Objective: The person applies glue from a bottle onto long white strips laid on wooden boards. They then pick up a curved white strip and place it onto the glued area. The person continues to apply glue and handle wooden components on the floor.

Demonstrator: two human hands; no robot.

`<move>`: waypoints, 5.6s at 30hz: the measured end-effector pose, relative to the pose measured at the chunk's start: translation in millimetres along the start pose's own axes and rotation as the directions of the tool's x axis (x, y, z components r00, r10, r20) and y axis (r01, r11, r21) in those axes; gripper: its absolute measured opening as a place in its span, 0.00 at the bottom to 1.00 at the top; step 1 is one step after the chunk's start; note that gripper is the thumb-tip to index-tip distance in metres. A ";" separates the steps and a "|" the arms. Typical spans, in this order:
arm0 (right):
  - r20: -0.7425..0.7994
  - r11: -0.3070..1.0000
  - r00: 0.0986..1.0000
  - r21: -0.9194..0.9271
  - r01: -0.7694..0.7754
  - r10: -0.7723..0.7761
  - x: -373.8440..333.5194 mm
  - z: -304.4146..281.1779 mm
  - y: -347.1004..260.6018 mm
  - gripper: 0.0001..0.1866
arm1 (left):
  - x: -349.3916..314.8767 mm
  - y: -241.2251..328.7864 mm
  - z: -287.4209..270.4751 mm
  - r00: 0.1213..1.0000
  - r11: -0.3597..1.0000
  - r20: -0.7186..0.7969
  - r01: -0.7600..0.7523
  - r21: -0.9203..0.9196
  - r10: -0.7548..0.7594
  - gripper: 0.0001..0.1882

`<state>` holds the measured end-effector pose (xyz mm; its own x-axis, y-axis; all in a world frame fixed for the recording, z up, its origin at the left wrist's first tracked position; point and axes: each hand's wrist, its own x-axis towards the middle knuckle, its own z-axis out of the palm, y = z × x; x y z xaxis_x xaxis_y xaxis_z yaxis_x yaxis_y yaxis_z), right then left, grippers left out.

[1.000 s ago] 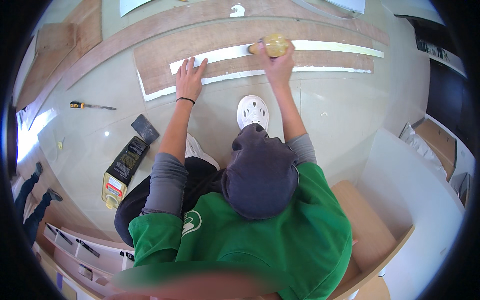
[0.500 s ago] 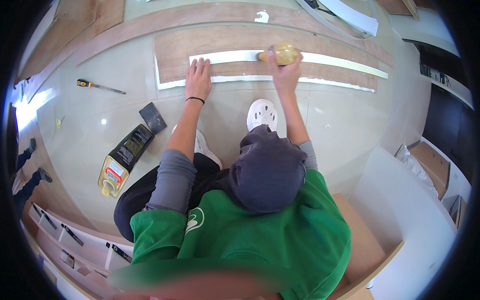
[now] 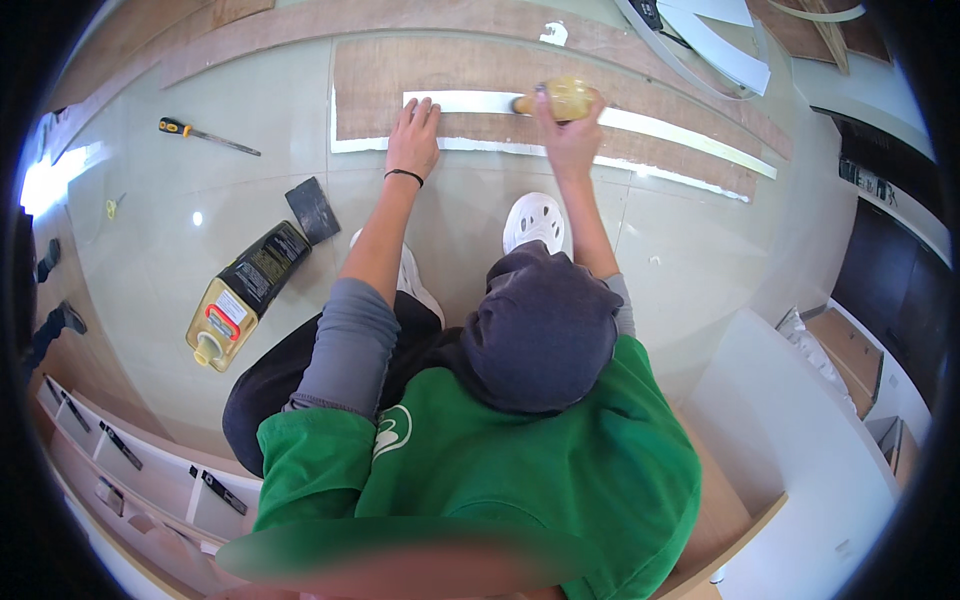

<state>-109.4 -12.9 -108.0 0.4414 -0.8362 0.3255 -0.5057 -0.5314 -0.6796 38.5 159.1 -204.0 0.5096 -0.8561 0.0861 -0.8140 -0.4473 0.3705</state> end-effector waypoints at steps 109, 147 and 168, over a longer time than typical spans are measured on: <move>-0.051 0.980 0.998 -0.200 0.011 -0.022 19.8 -4.4 16.6 0.35 | 0.1 -3.8 4.2 1.000 1.000 -0.003 -0.014 0.003 0.014 0.21; 0.077 0.986 0.995 0.152 -0.070 0.059 -12.1 24.2 -28.4 0.33 | -8.0 -15.4 6.9 1.000 0.998 -0.021 -0.020 -0.061 0.019 0.25; 0.139 0.993 0.988 0.111 0.047 -0.062 3.4 -5.8 12.0 0.34 | 2.3 -21.2 -15.7 0.981 0.962 -0.050 0.171 -0.211 -0.185 0.22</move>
<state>-118.2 -23.0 -111.3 0.5706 -0.7746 0.2730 -0.3992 -0.5520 -0.7321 61.4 170.6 -197.1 0.6649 -0.7443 0.0620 -0.6376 -0.5224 0.5663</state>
